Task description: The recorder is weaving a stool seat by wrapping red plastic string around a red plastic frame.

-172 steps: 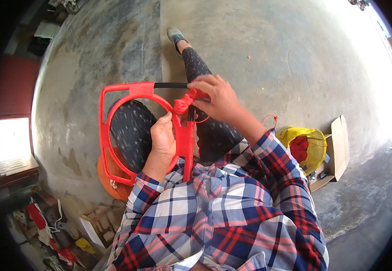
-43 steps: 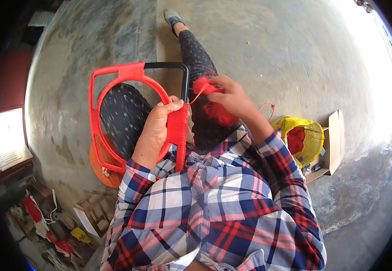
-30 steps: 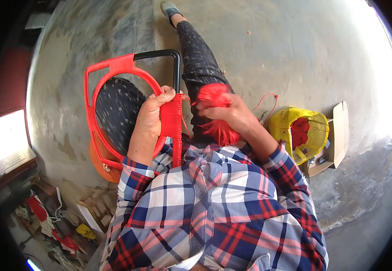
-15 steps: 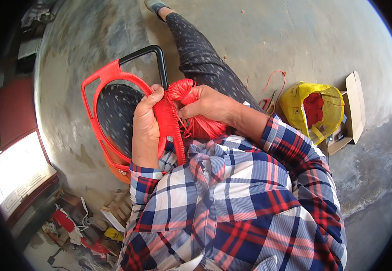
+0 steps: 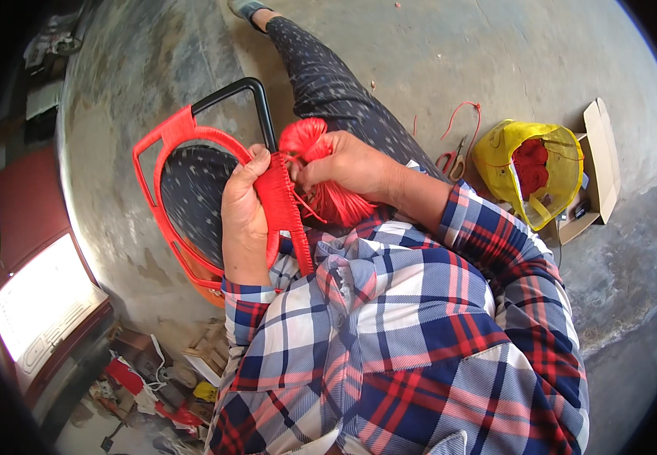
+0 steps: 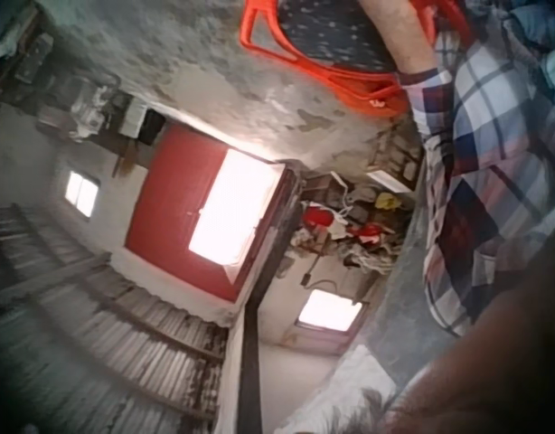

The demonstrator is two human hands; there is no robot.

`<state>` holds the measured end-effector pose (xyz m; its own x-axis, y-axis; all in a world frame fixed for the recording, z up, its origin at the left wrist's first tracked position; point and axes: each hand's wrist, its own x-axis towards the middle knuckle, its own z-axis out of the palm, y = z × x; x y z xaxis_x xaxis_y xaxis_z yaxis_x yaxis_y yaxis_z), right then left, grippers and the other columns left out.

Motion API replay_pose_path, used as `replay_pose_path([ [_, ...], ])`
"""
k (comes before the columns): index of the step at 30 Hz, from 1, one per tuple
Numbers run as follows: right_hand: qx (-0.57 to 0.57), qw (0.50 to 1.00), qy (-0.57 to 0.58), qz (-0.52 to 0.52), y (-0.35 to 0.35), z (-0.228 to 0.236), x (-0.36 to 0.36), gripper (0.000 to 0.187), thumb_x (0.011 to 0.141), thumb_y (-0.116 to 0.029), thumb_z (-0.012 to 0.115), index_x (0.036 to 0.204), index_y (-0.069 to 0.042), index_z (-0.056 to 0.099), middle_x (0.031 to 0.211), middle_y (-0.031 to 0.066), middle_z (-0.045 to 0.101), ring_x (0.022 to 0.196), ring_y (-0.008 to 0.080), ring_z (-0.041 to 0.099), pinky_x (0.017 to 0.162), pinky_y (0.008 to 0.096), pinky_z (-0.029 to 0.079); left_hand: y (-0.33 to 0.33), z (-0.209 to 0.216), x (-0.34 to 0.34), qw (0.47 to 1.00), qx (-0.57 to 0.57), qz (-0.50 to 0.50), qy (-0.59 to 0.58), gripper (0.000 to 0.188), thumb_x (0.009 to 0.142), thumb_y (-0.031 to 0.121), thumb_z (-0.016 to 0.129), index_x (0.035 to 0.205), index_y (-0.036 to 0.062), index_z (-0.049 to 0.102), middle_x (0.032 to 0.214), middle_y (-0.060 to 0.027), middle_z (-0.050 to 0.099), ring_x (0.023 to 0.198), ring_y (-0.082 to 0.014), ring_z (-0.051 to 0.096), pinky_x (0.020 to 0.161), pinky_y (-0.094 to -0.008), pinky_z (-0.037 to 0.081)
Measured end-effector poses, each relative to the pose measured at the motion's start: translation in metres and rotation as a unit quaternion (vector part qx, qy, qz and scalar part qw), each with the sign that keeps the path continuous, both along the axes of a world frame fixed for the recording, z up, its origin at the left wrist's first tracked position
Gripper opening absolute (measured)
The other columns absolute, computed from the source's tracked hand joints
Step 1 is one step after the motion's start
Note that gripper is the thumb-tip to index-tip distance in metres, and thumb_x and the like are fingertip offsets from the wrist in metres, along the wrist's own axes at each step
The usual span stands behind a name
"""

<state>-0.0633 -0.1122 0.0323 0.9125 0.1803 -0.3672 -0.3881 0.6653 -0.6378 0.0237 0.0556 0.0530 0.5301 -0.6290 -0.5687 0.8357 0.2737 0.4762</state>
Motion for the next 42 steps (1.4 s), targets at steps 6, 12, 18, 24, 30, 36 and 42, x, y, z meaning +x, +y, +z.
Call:
replay_pose_path([
  [6,-0.197,0.974,0.004,-0.116,-0.017,-0.008,-0.001,0.025,0.078,0.003,0.059,0.103,-0.001,0.064,0.087,0.0017,0.065,0.081,0.0106,0.06,0.074,0.0247,0.048,0.004,0.003,-0.008,0.995,0.073,0.011,-0.064,0.013,0.089,0.011,0.061,0.097,0.0038,0.054,0.096,-0.0166,0.064,0.084,-0.0247,0.064,0.076,-0.0398,0.056],
  [12,-0.351,0.921,-0.091,-0.143,-0.036,0.027,-0.021,0.005,0.082,0.004,0.062,0.085,0.0,0.064,0.085,0.0019,0.065,0.071,0.0093,0.06,0.062,0.0245,0.047,0.013,0.003,-0.01,0.996,0.069,0.016,-0.058,0.015,0.089,0.008,0.059,0.102,0.001,0.056,0.097,-0.0141,0.065,0.082,-0.0236,0.066,0.075,-0.0375,0.056],
  [18,-0.269,0.954,-0.125,0.043,-0.007,0.023,-0.015,0.022,0.079,-0.005,0.065,0.101,-0.004,0.07,0.072,-0.0003,0.063,0.061,0.0042,0.051,0.059,0.0247,0.046,0.014,0.006,-0.012,0.995,0.056,0.028,-0.079,0.019,0.09,0.01,0.062,0.105,0.0009,0.057,0.097,-0.0122,0.066,0.08,-0.0231,0.067,0.07,-0.037,0.057],
  [24,-0.071,0.994,-0.082,0.032,-0.002,0.015,-0.001,0.004,0.083,-0.007,0.065,0.082,-0.004,0.064,0.07,-0.0019,0.059,0.063,0.0073,0.053,0.061,0.0238,0.043,0.02,0.008,-0.01,0.996,0.022,0.031,-0.085,0.017,0.09,0.01,0.062,0.104,0.0027,0.057,0.098,-0.0136,0.066,0.085,-0.0265,0.066,0.075,-0.0424,0.056],
  [30,-0.016,0.994,-0.104,0.042,0.002,0.01,-0.002,0.004,0.081,-0.007,0.066,0.079,-0.004,0.063,0.07,-0.0005,0.059,0.064,0.0084,0.054,0.062,0.0237,0.044,0.021,0.008,-0.006,0.997,0.013,0.016,-0.076,0.016,0.087,0.01,0.066,0.099,0.0033,0.059,0.096,-0.0145,0.065,0.089,-0.0291,0.064,0.084,-0.0428,0.052],
  [36,0.008,0.997,-0.079,0.021,0.007,0.004,-0.003,0.006,0.082,-0.008,0.066,0.079,-0.003,0.066,0.07,0.0018,0.062,0.064,0.0094,0.056,0.063,0.0235,0.046,0.023,0.0,-0.003,0.998,-0.018,0.006,-0.067,0.016,0.086,0.008,0.066,0.099,0.0035,0.059,0.096,-0.0152,0.065,0.089,-0.0299,0.064,0.085,-0.0441,0.052],
  [42,0.031,0.998,-0.046,0.016,0.008,-0.003,0.001,0.006,0.08,-0.006,0.066,0.078,-0.001,0.067,0.069,0.003,0.064,0.063,0.0097,0.058,0.062,0.0232,0.047,0.018,0.001,-0.001,0.998,-0.022,-0.004,-0.064,0.015,0.087,0.007,0.065,0.1,0.0032,0.06,0.096,-0.017,0.066,0.089,-0.0309,0.065,0.084,-0.0451,0.052],
])
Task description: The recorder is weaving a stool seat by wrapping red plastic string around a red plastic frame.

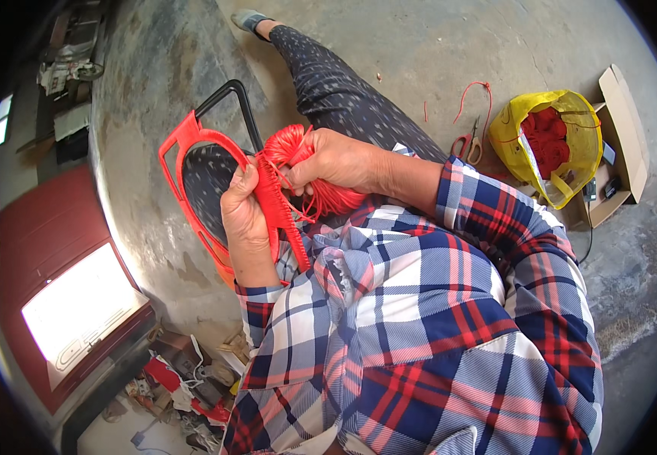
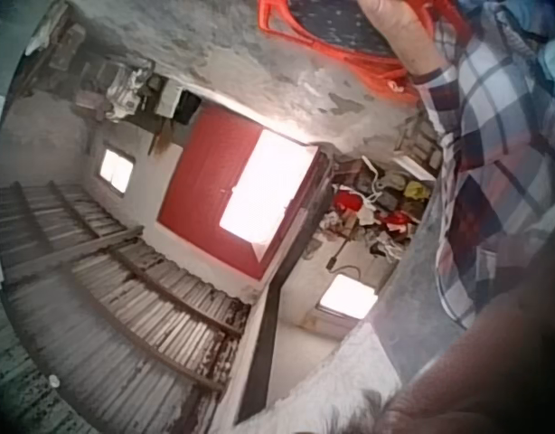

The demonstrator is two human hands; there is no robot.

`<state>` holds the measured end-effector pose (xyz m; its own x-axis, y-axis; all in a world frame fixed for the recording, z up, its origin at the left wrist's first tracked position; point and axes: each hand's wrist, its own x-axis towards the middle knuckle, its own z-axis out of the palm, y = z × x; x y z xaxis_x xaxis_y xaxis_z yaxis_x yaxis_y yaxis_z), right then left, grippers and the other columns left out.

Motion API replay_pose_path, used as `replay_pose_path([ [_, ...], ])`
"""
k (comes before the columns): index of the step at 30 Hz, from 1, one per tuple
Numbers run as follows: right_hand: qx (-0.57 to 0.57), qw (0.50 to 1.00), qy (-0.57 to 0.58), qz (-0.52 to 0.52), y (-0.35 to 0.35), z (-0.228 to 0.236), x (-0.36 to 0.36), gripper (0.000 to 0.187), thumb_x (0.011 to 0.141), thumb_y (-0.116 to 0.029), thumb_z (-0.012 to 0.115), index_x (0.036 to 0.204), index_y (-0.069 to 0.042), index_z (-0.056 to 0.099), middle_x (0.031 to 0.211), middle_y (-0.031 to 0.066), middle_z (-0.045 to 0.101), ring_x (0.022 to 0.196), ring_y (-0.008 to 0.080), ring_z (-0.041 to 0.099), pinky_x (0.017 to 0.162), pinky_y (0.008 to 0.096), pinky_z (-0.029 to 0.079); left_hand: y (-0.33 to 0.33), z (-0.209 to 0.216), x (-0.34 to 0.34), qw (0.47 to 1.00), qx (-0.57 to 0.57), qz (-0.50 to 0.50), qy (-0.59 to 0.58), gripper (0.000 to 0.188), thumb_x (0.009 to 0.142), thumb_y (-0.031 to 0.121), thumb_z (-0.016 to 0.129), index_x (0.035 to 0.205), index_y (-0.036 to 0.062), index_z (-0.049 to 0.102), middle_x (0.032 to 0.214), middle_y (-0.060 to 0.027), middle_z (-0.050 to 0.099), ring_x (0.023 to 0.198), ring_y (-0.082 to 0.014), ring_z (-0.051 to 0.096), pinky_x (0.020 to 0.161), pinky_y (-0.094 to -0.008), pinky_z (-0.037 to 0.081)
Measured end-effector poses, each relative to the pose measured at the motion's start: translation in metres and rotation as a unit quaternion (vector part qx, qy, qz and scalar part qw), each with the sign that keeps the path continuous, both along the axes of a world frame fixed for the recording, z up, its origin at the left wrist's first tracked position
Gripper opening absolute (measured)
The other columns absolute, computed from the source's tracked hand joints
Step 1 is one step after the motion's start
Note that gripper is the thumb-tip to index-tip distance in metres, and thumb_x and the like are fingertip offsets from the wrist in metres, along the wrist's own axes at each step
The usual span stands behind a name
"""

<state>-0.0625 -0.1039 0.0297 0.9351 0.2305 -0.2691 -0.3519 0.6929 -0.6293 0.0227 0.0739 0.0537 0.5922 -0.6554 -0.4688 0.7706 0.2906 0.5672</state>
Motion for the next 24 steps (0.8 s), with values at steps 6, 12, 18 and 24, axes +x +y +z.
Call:
replay_pose_path([
  [6,-0.024,0.999,0.005,-0.023,0.003,0.001,-0.001,0.005,0.075,-0.001,0.062,0.072,-0.002,0.065,0.067,0.0023,0.062,0.061,0.0099,0.057,0.061,0.0228,0.045,-0.002,-0.002,-0.003,1.0,-0.004,0.011,0.008,0.012,0.087,0.006,0.065,0.098,0.0031,0.06,0.095,-0.0147,0.066,0.086,-0.0289,0.065,0.082,-0.043,0.053],
  [12,-0.031,0.997,0.056,-0.036,0.0,0.005,-0.008,0.004,0.073,0.002,0.058,0.073,-0.001,0.062,0.065,0.0024,0.059,0.06,0.0095,0.054,0.057,0.0232,0.043,-0.005,0.001,-0.007,1.0,0.014,0.014,-0.001,0.011,0.086,0.005,0.065,0.096,0.0028,0.061,0.094,-0.0114,0.066,0.087,-0.0255,0.065,0.082,-0.0376,0.053],
  [18,0.068,0.996,0.056,-0.02,0.002,-0.011,-0.01,0.006,0.073,0.003,0.057,0.075,0.0,0.062,0.067,0.0037,0.06,0.058,0.0109,0.055,0.056,0.0242,0.044,-0.005,0.001,-0.009,0.998,0.055,-0.001,-0.028,0.016,0.087,0.004,0.063,0.102,0.0008,0.057,0.095,-0.008,0.063,0.089,-0.0183,0.062,0.082,-0.033,0.05],
  [24,0.087,0.993,0.085,-0.009,0.002,-0.018,-0.01,0.008,0.072,0.004,0.057,0.074,0.0,0.063,0.067,0.0054,0.061,0.057,0.0119,0.056,0.054,0.024,0.045,-0.014,0.014,-0.032,0.843,0.218,0.137,-0.473,0.039,0.08,0.001,0.064,0.117,0.0005,0.052,0.106,-0.0082,0.045,0.091,-0.015,0.047,0.085,-0.0288,0.044],
])
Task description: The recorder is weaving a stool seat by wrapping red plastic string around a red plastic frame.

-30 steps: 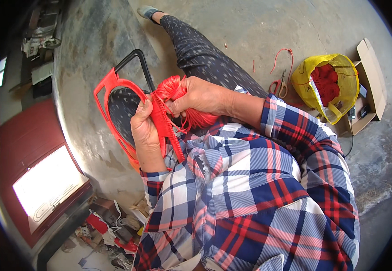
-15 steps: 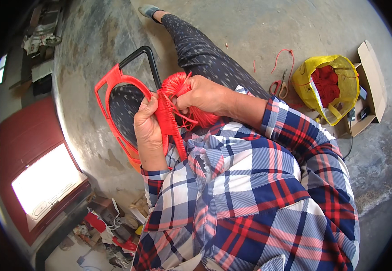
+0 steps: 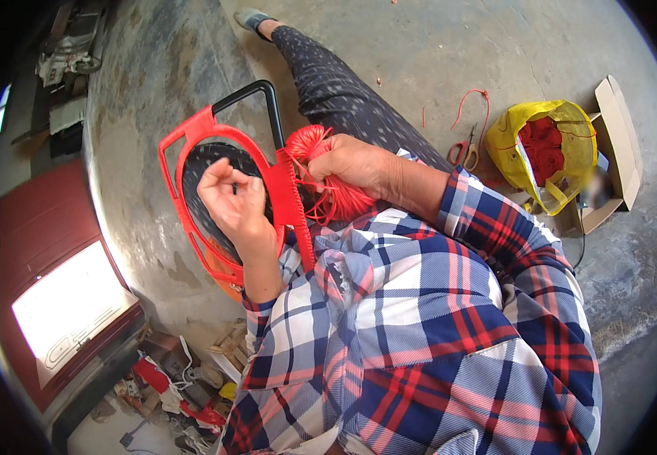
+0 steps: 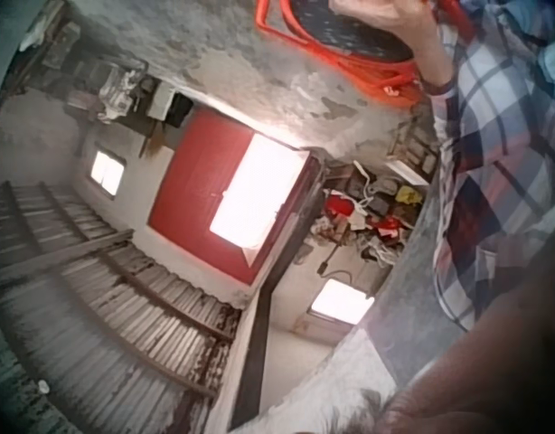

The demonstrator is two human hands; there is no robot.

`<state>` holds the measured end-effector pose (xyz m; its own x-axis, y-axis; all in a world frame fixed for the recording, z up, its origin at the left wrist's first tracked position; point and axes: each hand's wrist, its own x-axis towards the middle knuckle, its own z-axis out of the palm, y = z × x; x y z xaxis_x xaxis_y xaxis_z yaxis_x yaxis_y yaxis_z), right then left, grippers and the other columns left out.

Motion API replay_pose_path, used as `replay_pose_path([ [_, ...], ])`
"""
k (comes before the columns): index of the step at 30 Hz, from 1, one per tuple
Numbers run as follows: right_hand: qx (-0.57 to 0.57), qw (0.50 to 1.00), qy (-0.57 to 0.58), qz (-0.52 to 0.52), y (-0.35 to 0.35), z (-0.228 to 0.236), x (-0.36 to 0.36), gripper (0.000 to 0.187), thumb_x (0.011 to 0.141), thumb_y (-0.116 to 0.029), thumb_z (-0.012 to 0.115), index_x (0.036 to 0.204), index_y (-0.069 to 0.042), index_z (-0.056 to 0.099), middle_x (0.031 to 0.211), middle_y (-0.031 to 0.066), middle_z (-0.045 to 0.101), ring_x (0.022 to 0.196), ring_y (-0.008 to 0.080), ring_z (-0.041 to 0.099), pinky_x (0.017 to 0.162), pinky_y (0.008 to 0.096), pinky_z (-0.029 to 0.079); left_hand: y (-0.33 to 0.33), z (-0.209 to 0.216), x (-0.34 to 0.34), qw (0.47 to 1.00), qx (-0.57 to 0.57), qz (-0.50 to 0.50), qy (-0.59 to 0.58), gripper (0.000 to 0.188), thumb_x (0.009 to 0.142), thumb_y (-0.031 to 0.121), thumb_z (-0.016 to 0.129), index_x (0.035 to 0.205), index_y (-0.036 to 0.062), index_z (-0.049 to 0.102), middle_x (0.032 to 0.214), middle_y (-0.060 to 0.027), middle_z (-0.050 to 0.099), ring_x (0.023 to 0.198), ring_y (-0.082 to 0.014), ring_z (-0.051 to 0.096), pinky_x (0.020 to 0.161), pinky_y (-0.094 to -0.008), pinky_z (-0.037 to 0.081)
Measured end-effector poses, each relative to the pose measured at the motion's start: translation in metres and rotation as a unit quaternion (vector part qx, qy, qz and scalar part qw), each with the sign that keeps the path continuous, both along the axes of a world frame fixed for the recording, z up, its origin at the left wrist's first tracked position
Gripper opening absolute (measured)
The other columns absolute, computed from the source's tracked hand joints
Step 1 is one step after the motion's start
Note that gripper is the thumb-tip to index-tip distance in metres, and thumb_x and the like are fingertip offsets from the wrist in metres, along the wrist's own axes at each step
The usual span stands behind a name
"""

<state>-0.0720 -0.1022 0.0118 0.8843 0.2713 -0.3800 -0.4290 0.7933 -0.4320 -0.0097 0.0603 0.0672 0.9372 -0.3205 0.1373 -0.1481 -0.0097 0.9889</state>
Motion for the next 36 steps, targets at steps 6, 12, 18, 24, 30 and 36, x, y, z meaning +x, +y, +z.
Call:
replay_pose_path([
  [6,-0.005,1.0,0.023,-0.009,0.0,-0.002,0.0,0.008,0.071,0.004,0.057,0.073,0.0,0.063,0.068,0.0067,0.062,0.058,0.0131,0.058,0.054,0.0252,0.048,-0.01,0.011,-0.01,0.918,0.293,-0.105,-0.247,0.03,0.069,0.003,0.072,0.097,0.0062,0.063,0.101,-0.0133,0.049,0.097,-0.0311,0.048,0.085,-0.039,0.04],
  [12,-0.002,0.999,0.032,-0.025,-0.001,0.002,0.0,0.008,0.07,0.004,0.058,0.074,0.001,0.064,0.069,0.0075,0.063,0.059,0.0141,0.059,0.057,0.0255,0.049,-0.013,0.011,-0.011,0.919,0.289,-0.11,-0.244,0.017,0.072,-0.004,0.071,0.084,0.0049,0.064,0.092,-0.0079,0.052,0.087,-0.0227,0.053,0.08,-0.0318,0.043],
  [18,-0.061,0.998,0.005,-0.01,0.0,0.002,0.001,0.006,0.071,0.003,0.058,0.071,0.001,0.063,0.068,0.0072,0.062,0.062,0.014,0.059,0.06,0.026,0.048,-0.005,0.001,0.001,0.966,0.189,-0.139,-0.11,0.01,0.078,-0.003,0.069,0.081,0.0011,0.061,0.092,-0.0058,0.052,0.084,-0.015,0.051,0.077,-0.0265,0.042],
  [24,-0.079,0.996,0.022,-0.02,0.0,-0.001,0.002,0.005,0.071,0.002,0.058,0.069,0.001,0.062,0.067,0.0068,0.061,0.061,0.0144,0.058,0.06,0.0263,0.047,-0.003,-0.016,0.007,0.987,0.096,-0.132,0.012,0.008,0.079,0.0,0.068,0.08,0.0008,0.06,0.091,-0.0053,0.052,0.087,-0.016,0.051,0.081,-0.0268,0.041],
  [30,-0.068,0.997,0.022,-0.002,-0.005,-0.001,0.002,0.005,0.07,0.002,0.058,0.069,0.001,0.062,0.067,0.0068,0.061,0.06,0.0147,0.058,0.059,0.0267,0.047,-0.002,-0.015,0.006,0.989,0.076,-0.124,-0.002,0.006,0.082,-0.002,0.065,0.082,0.0006,0.06,0.094,-0.004,0.053,0.087,-0.0125,0.05,0.081,-0.0244,0.04],
  [36,-0.072,0.997,0.019,0.002,-0.006,0.003,0.003,0.005,0.071,0.002,0.057,0.071,0.001,0.062,0.067,0.0071,0.062,0.06,0.0147,0.058,0.06,0.0259,0.047,0.0,-0.016,0.009,0.971,-0.141,-0.025,0.191,0.017,0.089,0.007,0.056,0.105,0.0002,0.056,0.102,-0.0071,0.06,0.091,-0.0141,0.055,0.086,-0.029,0.045],
])
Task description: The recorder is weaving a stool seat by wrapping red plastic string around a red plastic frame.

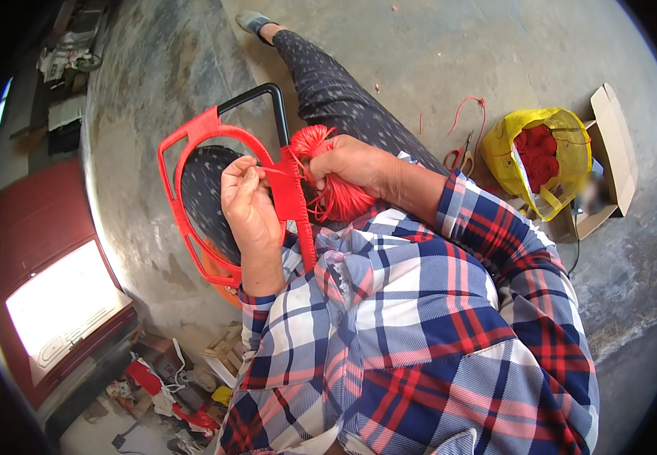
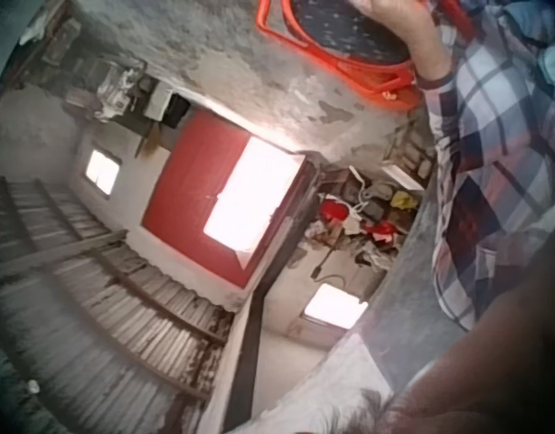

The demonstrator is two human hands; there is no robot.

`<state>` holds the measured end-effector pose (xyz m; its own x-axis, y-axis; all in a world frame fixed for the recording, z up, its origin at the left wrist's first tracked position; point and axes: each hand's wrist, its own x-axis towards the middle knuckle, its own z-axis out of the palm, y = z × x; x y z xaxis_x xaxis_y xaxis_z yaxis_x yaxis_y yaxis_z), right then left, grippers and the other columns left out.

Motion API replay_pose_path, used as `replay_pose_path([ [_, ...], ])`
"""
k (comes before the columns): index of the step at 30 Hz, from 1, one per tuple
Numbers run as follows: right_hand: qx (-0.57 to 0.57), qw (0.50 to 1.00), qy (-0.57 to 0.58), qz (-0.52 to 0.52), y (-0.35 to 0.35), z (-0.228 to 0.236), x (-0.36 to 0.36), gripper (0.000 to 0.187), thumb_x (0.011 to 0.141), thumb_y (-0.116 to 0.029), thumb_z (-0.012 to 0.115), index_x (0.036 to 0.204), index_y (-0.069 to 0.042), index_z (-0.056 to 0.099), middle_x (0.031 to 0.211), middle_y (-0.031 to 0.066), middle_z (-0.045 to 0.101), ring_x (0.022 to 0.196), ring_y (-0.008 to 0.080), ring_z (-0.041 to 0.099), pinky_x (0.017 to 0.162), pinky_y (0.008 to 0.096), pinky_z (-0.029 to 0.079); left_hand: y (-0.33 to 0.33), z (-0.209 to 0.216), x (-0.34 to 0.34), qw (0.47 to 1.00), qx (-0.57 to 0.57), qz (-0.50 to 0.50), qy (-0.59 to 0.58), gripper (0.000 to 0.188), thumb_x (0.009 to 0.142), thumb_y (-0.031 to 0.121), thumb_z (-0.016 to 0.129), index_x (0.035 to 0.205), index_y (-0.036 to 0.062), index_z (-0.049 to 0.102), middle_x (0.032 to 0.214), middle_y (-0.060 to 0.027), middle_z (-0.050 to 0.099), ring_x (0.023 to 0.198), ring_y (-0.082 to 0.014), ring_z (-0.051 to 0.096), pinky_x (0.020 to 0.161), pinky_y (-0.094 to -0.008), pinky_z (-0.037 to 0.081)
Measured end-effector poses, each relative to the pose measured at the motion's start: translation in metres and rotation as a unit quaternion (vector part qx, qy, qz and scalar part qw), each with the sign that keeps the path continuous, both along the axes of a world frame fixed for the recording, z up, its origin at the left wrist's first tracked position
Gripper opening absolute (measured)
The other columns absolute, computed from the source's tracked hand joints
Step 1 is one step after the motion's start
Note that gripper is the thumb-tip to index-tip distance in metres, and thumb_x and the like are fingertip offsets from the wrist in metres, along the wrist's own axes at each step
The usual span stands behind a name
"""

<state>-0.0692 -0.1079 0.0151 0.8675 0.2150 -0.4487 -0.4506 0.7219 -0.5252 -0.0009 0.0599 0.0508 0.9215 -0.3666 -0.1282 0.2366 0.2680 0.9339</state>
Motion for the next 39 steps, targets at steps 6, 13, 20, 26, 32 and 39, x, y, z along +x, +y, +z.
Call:
replay_pose_path([
  [6,-0.002,1.0,-0.001,-0.005,-0.001,-0.002,-0.002,0.006,0.071,0.004,0.057,0.072,0.001,0.062,0.068,0.007,0.062,0.061,0.0151,0.059,0.061,0.0259,0.048,0.001,0.005,0.006,0.957,-0.025,-0.108,0.267,0.022,0.09,0.009,0.054,0.108,-0.0034,0.055,0.104,-0.0135,0.064,0.094,-0.0204,0.062,0.088,-0.0347,0.049],
  [13,0.03,0.999,0.004,-0.017,0.004,-0.004,-0.003,0.009,0.071,0.005,0.057,0.075,0.001,0.064,0.071,0.0076,0.064,0.063,0.015,0.06,0.062,0.0257,0.049,0.009,-0.002,0.009,0.922,-0.064,-0.181,0.336,0.027,0.09,0.01,0.056,0.112,-0.0064,0.054,0.097,-0.0152,0.066,0.083,-0.0238,0.066,0.077,-0.0354,0.055],
  [20,0.004,1.0,0.0,-0.023,0.004,-0.001,-0.005,0.009,0.072,0.005,0.057,0.076,0.002,0.065,0.074,0.0073,0.064,0.066,0.0142,0.06,0.063,0.0257,0.048,0.003,0.001,0.008,0.915,-0.064,-0.152,0.369,0.031,0.09,0.011,0.057,0.114,-0.0081,0.054,0.099,-0.016,0.065,0.078,-0.0238,0.067,0.072,-0.0353,0.056],
  [26,-0.004,0.997,0.002,-0.075,-0.008,-0.005,-0.007,0.008,0.076,0.002,0.06,0.082,0.002,0.065,0.074,0.008,0.064,0.067,0.0148,0.061,0.065,0.0266,0.048,0.007,0.006,0.01,0.914,-0.05,-0.223,0.334,0.032,0.09,0.016,0.058,0.108,-0.0099,0.058,0.096,-0.017,0.065,0.073,-0.0241,0.066,0.068,-0.036,0.056],
  [32,-0.012,0.99,0.001,-0.141,-0.024,0.01,-0.016,0.009,0.079,-0.003,0.063,0.087,0.001,0.066,0.076,0.0072,0.064,0.068,0.014,0.06,0.067,0.0265,0.048,0.008,0.006,0.012,0.904,-0.028,-0.219,0.366,0.031,0.087,0.016,0.059,0.104,-0.01,0.059,0.087,-0.018,0.065,0.071,-0.0268,0.066,0.065,-0.0381,0.055],
  [39,-0.138,0.968,-0.057,-0.2,-0.052,0.032,-0.02,0.001,0.081,-0.003,0.062,0.082,-0.002,0.062,0.075,0.002,0.061,0.07,0.0092,0.057,0.067,0.023,0.044,0.01,0.0,0.01,0.906,-0.048,-0.197,0.372,0.024,0.087,0.014,0.062,0.099,-0.0062,0.061,0.084,-0.0166,0.065,0.071,-0.028,0.066,0.066,-0.0401,0.055],
])
